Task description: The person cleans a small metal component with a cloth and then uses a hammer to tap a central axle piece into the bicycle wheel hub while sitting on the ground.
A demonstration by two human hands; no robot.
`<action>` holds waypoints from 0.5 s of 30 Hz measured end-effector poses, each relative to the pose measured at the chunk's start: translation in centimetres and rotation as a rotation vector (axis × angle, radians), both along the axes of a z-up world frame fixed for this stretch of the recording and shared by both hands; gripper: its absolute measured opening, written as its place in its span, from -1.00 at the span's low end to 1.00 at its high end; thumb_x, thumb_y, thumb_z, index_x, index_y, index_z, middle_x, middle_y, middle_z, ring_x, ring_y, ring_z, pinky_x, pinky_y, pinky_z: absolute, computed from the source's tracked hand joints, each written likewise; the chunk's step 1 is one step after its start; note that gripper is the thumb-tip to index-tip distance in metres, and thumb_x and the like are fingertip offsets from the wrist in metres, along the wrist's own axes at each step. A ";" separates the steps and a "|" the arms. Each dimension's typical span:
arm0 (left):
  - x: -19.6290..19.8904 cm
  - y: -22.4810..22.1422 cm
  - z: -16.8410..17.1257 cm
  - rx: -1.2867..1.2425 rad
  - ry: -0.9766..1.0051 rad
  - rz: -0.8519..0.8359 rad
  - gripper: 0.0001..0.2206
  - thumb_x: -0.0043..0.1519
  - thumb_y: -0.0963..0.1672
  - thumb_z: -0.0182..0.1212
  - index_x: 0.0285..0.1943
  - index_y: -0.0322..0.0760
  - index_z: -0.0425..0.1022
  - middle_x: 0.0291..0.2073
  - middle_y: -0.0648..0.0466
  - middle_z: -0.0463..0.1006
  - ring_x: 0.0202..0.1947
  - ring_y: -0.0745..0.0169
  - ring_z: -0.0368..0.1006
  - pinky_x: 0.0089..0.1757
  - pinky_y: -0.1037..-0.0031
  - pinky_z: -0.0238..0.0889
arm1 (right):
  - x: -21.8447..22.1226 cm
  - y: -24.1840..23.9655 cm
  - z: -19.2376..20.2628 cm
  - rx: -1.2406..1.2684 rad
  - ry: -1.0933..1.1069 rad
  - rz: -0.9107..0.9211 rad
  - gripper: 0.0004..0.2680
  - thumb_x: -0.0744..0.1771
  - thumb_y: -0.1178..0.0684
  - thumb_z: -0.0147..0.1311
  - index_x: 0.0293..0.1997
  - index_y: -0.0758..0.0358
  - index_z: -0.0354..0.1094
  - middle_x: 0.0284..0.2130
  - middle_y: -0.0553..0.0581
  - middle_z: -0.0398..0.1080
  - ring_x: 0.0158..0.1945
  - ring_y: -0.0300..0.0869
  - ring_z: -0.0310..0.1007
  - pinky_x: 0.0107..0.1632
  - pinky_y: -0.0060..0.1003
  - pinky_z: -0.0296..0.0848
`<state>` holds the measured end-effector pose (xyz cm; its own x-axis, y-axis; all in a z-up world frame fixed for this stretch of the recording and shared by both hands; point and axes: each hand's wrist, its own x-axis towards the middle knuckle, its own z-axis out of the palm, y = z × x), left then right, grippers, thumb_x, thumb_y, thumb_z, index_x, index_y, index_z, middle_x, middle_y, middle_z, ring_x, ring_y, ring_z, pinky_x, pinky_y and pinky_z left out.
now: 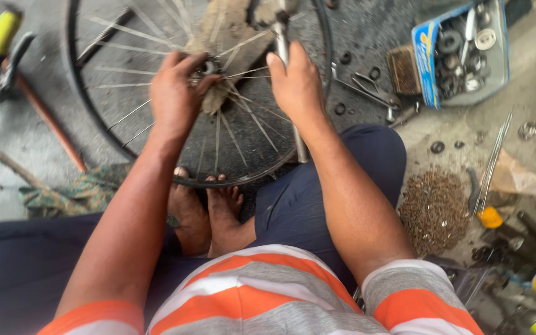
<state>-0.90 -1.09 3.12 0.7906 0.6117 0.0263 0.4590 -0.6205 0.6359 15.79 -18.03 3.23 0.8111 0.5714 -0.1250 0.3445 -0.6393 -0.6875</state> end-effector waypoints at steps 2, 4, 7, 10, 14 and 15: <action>-0.1 -0.4 -0.1 -0.031 -0.058 0.015 -0.60 0.17 -0.08 0.58 0.16 -0.23 0.64 -0.07 0.00 0.58 -0.13 0.07 0.53 -0.11 0.29 0.39 | 1.6 -0.5 0.3 -0.024 -0.029 0.029 -0.76 0.40 -0.08 0.11 -0.17 0.33 0.24 -0.41 0.30 0.46 -0.30 0.16 0.53 -0.23 0.08 0.43; -0.1 -0.2 -0.5 -0.063 -0.091 0.042 -0.62 0.19 -0.09 0.58 0.17 -0.23 0.64 -0.05 0.02 0.56 -0.13 0.15 0.52 -0.09 0.35 0.41 | 3.8 -1.4 0.3 -0.037 0.045 -0.052 -0.77 0.41 -0.08 0.07 -0.10 0.30 0.26 -0.38 0.21 0.46 -0.29 0.04 0.58 -0.25 -0.02 0.51; -0.3 0.0 -1.8 -0.161 -0.119 0.114 -0.64 0.22 -0.10 0.57 0.16 -0.23 0.64 -0.07 0.06 0.51 -0.13 0.26 0.49 -0.09 0.46 0.42 | 6.6 -3.7 -1.3 0.008 -0.085 -0.134 -0.78 0.41 -0.04 0.08 0.02 0.32 0.27 -0.33 0.20 0.47 -0.29 -0.02 0.60 -0.29 -0.10 0.56; -0.5 0.6 -2.9 -0.239 -0.140 0.183 -0.65 0.22 -0.13 0.57 0.16 -0.23 0.64 -0.10 0.10 0.48 -0.15 0.35 0.45 -0.12 0.53 0.40 | 8.0 -4.8 -4.2 0.092 -0.480 -0.156 -0.76 0.42 -0.03 0.14 0.07 0.30 0.26 -0.26 0.24 0.49 -0.25 -0.04 0.58 -0.28 -0.18 0.57; -1.0 0.6 -3.5 -0.178 -0.057 0.218 -0.64 0.22 -0.15 0.58 0.20 -0.23 0.65 -0.13 0.11 0.49 -0.23 0.34 0.40 -0.17 0.53 0.36 | 8.0 -3.8 -5.6 0.047 0.280 -0.354 -0.77 0.41 -0.06 0.06 0.07 0.27 0.33 -0.32 0.13 0.56 -0.38 -0.17 0.63 -0.34 -0.19 0.59; -0.9 0.5 -3.6 -0.178 -0.052 0.232 -0.63 0.23 -0.16 0.58 0.21 -0.23 0.65 -0.14 0.11 0.48 -0.24 0.34 0.40 -0.17 0.53 0.36 | 8.1 -3.4 -5.5 0.149 0.356 -0.388 -0.76 0.39 -0.04 0.05 0.07 0.29 0.30 -0.32 0.14 0.56 -0.40 -0.18 0.66 -0.36 -0.19 0.62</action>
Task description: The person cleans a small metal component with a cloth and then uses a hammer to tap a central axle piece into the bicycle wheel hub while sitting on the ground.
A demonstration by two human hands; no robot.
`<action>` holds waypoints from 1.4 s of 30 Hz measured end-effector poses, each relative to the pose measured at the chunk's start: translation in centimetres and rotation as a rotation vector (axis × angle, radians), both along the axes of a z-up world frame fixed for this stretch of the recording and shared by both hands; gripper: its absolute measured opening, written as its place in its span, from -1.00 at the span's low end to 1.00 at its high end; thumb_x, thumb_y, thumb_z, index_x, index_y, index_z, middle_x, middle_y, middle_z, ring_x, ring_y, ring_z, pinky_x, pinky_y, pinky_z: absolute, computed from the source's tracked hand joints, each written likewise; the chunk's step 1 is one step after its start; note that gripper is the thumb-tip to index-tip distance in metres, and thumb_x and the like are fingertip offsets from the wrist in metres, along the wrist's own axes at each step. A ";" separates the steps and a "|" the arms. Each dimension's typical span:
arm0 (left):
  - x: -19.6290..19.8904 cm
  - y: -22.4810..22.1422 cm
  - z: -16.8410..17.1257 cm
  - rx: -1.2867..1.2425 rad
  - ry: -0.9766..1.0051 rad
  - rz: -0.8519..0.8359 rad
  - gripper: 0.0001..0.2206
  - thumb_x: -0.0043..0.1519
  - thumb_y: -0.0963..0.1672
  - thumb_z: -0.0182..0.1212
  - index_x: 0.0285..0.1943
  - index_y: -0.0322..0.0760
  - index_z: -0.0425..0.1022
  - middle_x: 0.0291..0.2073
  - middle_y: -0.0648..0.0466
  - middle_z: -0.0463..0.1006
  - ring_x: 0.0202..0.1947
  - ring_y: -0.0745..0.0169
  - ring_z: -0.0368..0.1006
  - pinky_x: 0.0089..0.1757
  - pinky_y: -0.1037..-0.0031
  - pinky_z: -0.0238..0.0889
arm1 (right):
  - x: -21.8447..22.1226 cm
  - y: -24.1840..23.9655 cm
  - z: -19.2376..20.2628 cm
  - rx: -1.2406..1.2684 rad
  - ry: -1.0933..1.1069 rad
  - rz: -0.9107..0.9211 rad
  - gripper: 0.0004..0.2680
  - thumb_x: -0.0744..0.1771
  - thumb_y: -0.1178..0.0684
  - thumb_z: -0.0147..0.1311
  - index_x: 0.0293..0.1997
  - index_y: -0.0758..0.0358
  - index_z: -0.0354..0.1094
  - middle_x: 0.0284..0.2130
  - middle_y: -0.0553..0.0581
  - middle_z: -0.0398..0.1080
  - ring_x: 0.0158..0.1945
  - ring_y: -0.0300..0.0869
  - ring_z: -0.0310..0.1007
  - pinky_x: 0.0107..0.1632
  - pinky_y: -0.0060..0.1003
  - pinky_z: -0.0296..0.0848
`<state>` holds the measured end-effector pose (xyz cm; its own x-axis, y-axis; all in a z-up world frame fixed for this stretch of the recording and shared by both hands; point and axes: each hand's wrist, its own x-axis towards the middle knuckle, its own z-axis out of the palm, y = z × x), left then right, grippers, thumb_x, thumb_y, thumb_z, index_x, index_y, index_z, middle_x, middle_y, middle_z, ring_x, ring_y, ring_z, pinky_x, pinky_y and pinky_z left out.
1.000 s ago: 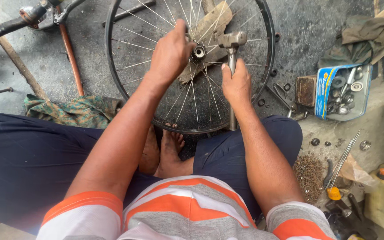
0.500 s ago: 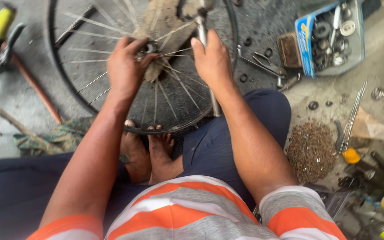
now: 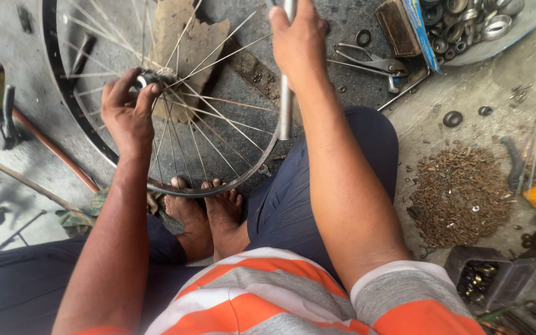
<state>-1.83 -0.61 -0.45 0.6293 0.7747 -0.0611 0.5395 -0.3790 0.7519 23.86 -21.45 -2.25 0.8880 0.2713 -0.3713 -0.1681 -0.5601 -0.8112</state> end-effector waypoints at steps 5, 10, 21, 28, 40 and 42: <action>-0.3 -0.4 -0.3 -0.269 -0.141 0.037 -0.59 0.29 -0.20 0.48 0.31 -0.32 0.51 0.03 0.02 0.62 0.01 0.32 0.58 0.04 0.52 0.51 | -0.1 0.7 0.0 0.221 0.137 -0.101 -0.78 0.36 0.01 0.02 0.03 0.31 0.28 -0.33 0.17 0.63 -0.46 -0.22 0.67 -0.38 -0.23 0.68; -0.4 -1.1 1.0 -0.193 0.044 -0.057 -0.52 0.36 -0.21 0.33 0.47 -0.37 0.33 0.10 -0.07 0.62 0.09 0.29 0.57 0.09 0.51 0.48 | -0.3 1.1 -1.2 0.017 -0.044 0.012 -0.76 0.39 -0.09 0.06 -0.06 0.32 0.32 -0.32 0.16 0.56 -0.37 -0.19 0.67 -0.29 -0.25 0.66; 0.0 -0.4 0.2 -0.223 -0.049 -0.150 -0.55 0.38 -0.26 0.30 0.45 -0.49 0.32 0.20 -0.10 0.57 0.18 0.23 0.55 0.19 0.47 0.44 | -0.4 1.0 -0.1 0.015 -0.131 0.019 -0.75 0.37 -0.11 0.06 -0.10 0.32 0.35 -0.30 0.24 0.54 -0.23 0.03 0.65 -0.19 -0.12 0.63; 1.3 -0.8 1.6 0.043 0.086 -0.220 -0.59 0.35 -0.24 0.37 0.38 -0.44 0.43 0.07 -0.09 0.59 0.10 0.19 0.56 0.13 0.42 0.43 | 0.1 1.3 -3.7 -0.011 -0.087 -0.145 -0.72 0.32 -0.08 0.13 -0.01 0.34 0.33 -0.14 0.32 0.53 -0.06 0.15 0.58 0.01 -0.04 0.53; 2.3 -1.0 2.4 0.114 0.244 -0.193 -0.50 0.26 -0.12 0.48 0.40 -0.24 0.46 0.08 -0.02 0.58 0.06 0.21 0.55 0.06 0.42 0.52 | 0.0 1.5 -4.6 0.026 0.202 -0.279 -0.72 0.32 0.00 0.03 0.08 0.31 0.22 -0.07 0.29 0.46 -0.08 0.06 0.62 -0.04 -0.11 0.56; 2.6 -1.6 2.9 0.112 0.244 -0.183 -0.45 0.20 -0.11 0.51 0.39 -0.25 0.45 0.05 -0.05 0.57 0.03 0.18 0.55 0.02 0.39 0.53 | 0.1 1.2 -4.5 0.027 0.271 -0.285 -0.75 0.32 0.00 0.01 0.02 0.30 0.21 -0.11 0.27 0.46 -0.12 0.02 0.64 -0.08 -0.12 0.59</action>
<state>0.79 -2.18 2.44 0.7364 0.6602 -0.1480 0.6139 -0.5599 0.5565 23.98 -20.24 -6.74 0.8002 0.0412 -0.5983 -0.5234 -0.4390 -0.7303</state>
